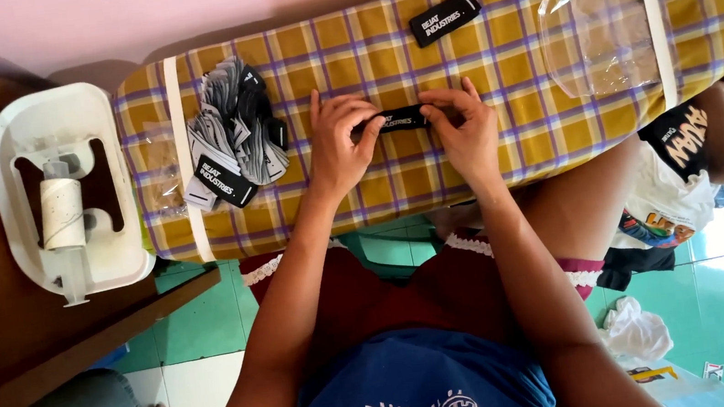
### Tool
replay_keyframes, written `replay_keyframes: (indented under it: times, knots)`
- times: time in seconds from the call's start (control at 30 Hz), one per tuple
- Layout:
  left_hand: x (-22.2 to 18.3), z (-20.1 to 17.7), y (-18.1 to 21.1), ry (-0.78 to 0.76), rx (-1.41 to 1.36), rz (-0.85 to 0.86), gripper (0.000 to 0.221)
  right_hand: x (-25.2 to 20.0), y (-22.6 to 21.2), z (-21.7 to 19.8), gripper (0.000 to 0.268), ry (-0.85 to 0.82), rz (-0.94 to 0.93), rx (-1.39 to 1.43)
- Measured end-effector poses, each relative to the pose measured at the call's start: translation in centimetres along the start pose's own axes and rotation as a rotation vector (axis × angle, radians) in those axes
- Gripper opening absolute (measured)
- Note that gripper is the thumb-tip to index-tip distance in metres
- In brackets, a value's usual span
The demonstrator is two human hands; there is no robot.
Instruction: The person is picking up small black clothing labels, folding them in half, and arranging them neatly on a padded board.
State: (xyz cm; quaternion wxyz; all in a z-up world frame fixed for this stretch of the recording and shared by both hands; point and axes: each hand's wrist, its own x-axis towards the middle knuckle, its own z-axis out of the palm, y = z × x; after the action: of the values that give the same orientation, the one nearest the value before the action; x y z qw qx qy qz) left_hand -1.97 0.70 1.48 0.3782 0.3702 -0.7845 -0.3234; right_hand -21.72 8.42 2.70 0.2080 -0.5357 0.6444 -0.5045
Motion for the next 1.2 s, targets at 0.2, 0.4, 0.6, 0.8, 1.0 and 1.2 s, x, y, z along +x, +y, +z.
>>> replay_keyframes:
  times: [0.2,0.4,0.6,0.8,1.0,1.2]
  knots:
    - [-0.2,0.0,-0.2,0.017,-0.008,-0.041,0.018,0.2,-1.4,-0.1,0.014,0.035,0.016,-0.003]
    - [-0.1,0.5,-1.2,0.009,0.061,-0.067,0.022,0.7,-2.2,-0.1,0.025,0.031,-0.091,-0.045]
    - [0.1,0.0,-0.4,-0.038,0.082,-0.064,0.018,0.2,-0.7,0.9,0.055,-0.184,-0.226,-0.440]
    - [0.4,-0.1,0.1,-0.012,0.076,-0.075,0.017,-0.1,-2.4,0.2,0.026,-0.100,-0.282,-0.165]
    - [-0.1,0.7,-1.6,0.000,0.108,-0.038,0.019,-4.4,-16.6,-4.4,0.023,-0.204,-0.481,0.565]
    - [0.2,1.1,-2.3,0.017,0.123,0.049,0.019,-4.7,-25.3,-9.6,0.040,-0.475,-0.706,0.674]
